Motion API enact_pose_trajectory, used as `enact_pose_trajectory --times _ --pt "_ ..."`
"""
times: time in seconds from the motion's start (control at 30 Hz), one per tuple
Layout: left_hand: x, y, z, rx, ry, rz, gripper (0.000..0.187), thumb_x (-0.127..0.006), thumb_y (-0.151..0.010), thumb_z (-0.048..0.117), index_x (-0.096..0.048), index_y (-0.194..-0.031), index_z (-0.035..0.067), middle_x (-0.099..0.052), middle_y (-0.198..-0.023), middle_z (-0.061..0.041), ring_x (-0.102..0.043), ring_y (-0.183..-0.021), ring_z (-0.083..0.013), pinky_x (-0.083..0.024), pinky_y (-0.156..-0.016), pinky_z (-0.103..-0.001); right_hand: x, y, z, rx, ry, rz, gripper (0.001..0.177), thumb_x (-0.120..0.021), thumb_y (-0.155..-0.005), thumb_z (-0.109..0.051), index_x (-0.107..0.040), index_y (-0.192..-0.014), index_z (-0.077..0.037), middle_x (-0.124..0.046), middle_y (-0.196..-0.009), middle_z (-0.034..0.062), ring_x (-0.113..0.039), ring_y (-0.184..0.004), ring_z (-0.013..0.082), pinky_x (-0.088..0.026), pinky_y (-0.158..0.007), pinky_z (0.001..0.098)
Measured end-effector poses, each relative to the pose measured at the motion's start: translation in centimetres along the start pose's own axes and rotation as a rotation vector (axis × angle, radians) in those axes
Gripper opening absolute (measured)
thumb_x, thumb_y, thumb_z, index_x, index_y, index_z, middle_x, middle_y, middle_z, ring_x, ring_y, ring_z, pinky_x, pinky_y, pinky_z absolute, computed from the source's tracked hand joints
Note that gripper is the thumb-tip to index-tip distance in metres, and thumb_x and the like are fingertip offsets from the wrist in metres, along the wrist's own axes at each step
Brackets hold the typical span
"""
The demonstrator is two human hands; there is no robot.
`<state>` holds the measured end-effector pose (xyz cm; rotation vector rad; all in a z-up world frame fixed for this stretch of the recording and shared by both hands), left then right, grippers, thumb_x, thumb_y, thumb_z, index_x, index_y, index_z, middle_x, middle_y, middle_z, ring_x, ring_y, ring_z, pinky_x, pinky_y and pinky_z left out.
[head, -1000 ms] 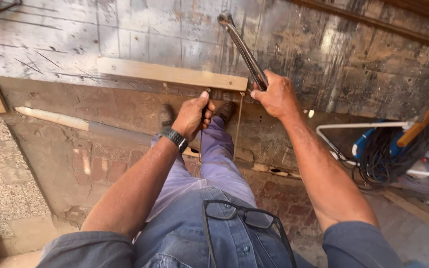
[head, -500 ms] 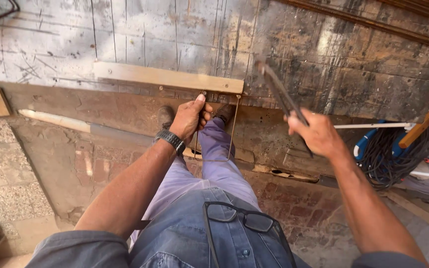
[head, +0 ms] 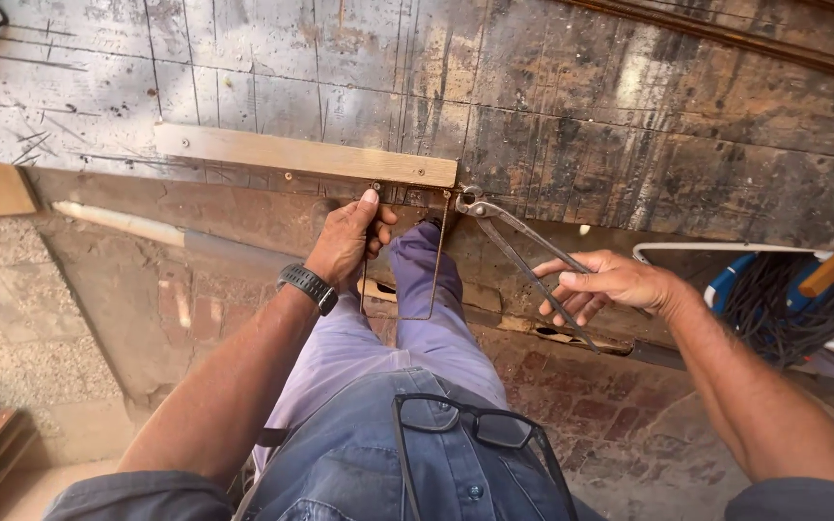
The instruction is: The person bends metal rods into rectangular shapes using a wooden jig and a metal bending tool. They repeatedly place the rods into the jig, apply force with the tool to create bends, and then remove the finished pieces to a pile on the workbench.
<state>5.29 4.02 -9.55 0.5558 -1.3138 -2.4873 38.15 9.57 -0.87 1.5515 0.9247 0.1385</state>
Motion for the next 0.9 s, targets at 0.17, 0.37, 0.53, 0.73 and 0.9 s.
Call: enact_pose_trajectory --times 0.17,0.37,0.53,0.73,0.9 --pt "-0.3 0.1 0.5 -0.002 -0.025 0.005 0.044 -0.052 -0.104 0.043 -0.070 -0.089 0.006 -0.060 -0.058 -0.005 -0.050 -0.049 -0.0083 -0.043 -0.044 -0.018 2.5 -1.3 0.0 -0.038 0.035 -0.058 0.052 -0.058 -0.092 -0.024 -0.056 -0.140 -0.005 -0.076 -0.105 0.0376 -0.078 -0.089 0.0398 -0.065 -0.069 0.0397" --pt "-0.7 0.3 0.7 0.006 -0.042 -0.011 0.044 -0.050 -0.105 0.043 -0.070 -0.092 0.007 -0.057 -0.058 -0.004 -0.046 -0.050 -0.0079 -0.039 -0.044 -0.018 3.6 -2.4 0.0 -0.067 0.045 -0.137 0.050 -0.057 -0.093 -0.024 -0.059 -0.138 -0.003 -0.077 -0.104 0.0382 -0.078 -0.092 0.0419 -0.064 -0.075 0.0440" --pt "-1.4 1.7 1.9 0.030 -0.048 -0.001 0.044 -0.049 -0.105 0.044 -0.070 -0.093 0.007 -0.054 -0.057 -0.002 -0.042 -0.051 -0.0074 -0.036 -0.045 -0.018 4.4 -3.7 1.0 -0.081 0.024 -0.182 0.048 -0.058 -0.093 -0.027 -0.060 -0.133 0.001 -0.077 -0.103 0.0374 -0.077 -0.094 0.0413 -0.063 -0.078 0.0453" --pt "-1.1 0.8 0.6 0.056 -0.030 -0.019 0.044 -0.052 -0.104 0.048 -0.071 -0.100 0.008 -0.057 -0.059 -0.005 -0.044 -0.050 -0.0087 -0.040 -0.043 -0.020 3.4 -4.2 1.7 -0.144 0.017 -0.200 0.049 -0.059 -0.092 -0.035 -0.066 -0.118 0.005 -0.077 -0.098 0.0301 -0.077 -0.092 0.0381 -0.063 -0.081 0.0472" --pt "-1.3 0.7 0.7 0.041 -0.027 -0.031 0.045 -0.052 -0.104 0.048 -0.070 -0.100 0.007 -0.058 -0.059 -0.006 -0.046 -0.050 -0.0092 -0.042 -0.045 -0.020 3.2 -5.8 4.1 -0.136 0.098 -0.136 0.032 -0.076 -0.085 -0.021 -0.070 -0.104 0.004 -0.073 -0.074 0.0227 -0.077 -0.070 0.0332 -0.065 -0.067 0.0426"
Point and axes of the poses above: each hand's wrist, its own y-axis away from the middle knuckle, its own x-axis out of the back of the hand, z = x × y, the point moved 9 cm from there along -y, towards the middle knuckle
